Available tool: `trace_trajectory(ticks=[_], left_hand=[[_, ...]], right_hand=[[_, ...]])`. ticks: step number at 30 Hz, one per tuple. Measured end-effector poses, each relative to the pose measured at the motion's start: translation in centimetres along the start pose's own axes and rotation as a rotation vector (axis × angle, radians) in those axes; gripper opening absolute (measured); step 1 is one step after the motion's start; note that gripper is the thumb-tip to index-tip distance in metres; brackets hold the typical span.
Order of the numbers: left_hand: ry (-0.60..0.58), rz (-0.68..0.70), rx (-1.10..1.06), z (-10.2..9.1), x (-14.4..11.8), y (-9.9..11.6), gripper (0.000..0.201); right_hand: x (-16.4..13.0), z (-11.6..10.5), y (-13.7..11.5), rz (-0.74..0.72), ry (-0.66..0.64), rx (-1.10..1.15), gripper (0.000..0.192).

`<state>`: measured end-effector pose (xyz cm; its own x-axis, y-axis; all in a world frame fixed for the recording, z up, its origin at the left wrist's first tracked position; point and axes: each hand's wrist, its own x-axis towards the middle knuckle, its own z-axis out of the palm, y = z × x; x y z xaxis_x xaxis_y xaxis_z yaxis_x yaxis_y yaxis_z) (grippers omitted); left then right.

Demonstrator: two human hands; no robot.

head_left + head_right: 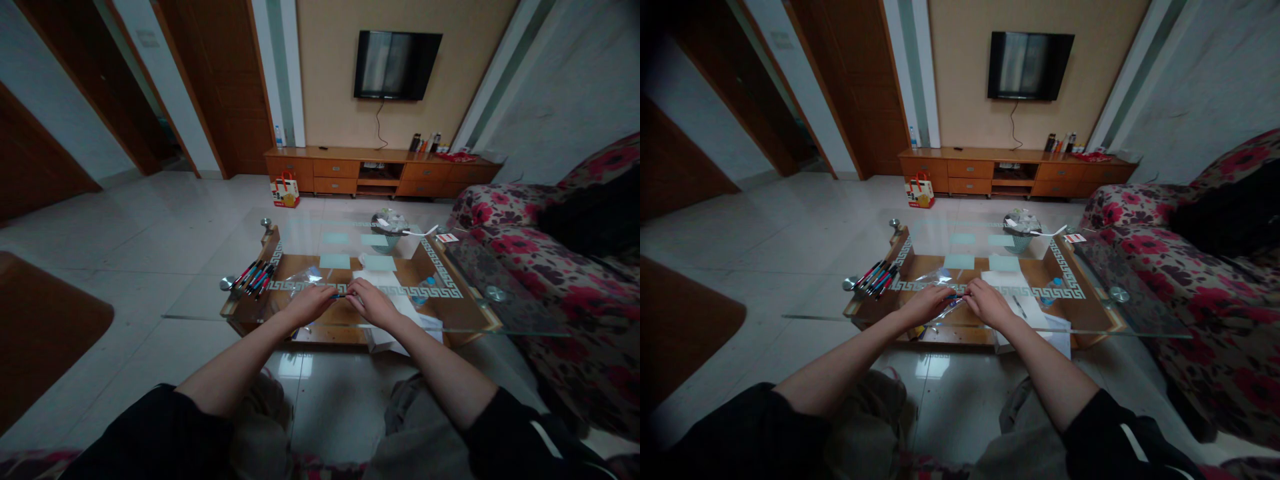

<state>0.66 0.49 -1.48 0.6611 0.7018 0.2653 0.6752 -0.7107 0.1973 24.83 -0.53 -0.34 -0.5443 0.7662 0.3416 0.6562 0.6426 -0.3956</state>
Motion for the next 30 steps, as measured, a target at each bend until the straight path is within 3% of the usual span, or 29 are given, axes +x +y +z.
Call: trace_trajectory(ticks=[4,12,16,23,27,30], left_hand=[[0.009,-0.007,-0.012,-0.1,0.0,0.0,0.018],[0.008,-0.002,-0.022,0.1,0.0,-0.1,0.018],[0.005,-0.013,-0.037,0.2,0.0,-0.2,0.017],[0.006,-0.022,-0.032,0.1,-0.1,-0.1,0.018],[0.013,0.003,-0.011,0.0,-0.1,-0.1,0.022],[0.025,-0.004,-0.021,0.1,-0.1,-0.2,0.024]], right_hand=[[-0.1,0.0,-0.1,0.015,0.013,-0.001,0.024],[0.0,0.1,0.1,0.034,0.001,-0.008,0.012],[-0.2,-0.2,-0.3,0.044,0.007,0.008,0.021],[-0.1,-0.1,-0.2,0.054,0.007,0.006,0.012],[-0.1,0.4,0.3,0.059,0.073,0.150,0.010],[0.1,1.3,0.9,0.153,0.153,0.336,0.014]])
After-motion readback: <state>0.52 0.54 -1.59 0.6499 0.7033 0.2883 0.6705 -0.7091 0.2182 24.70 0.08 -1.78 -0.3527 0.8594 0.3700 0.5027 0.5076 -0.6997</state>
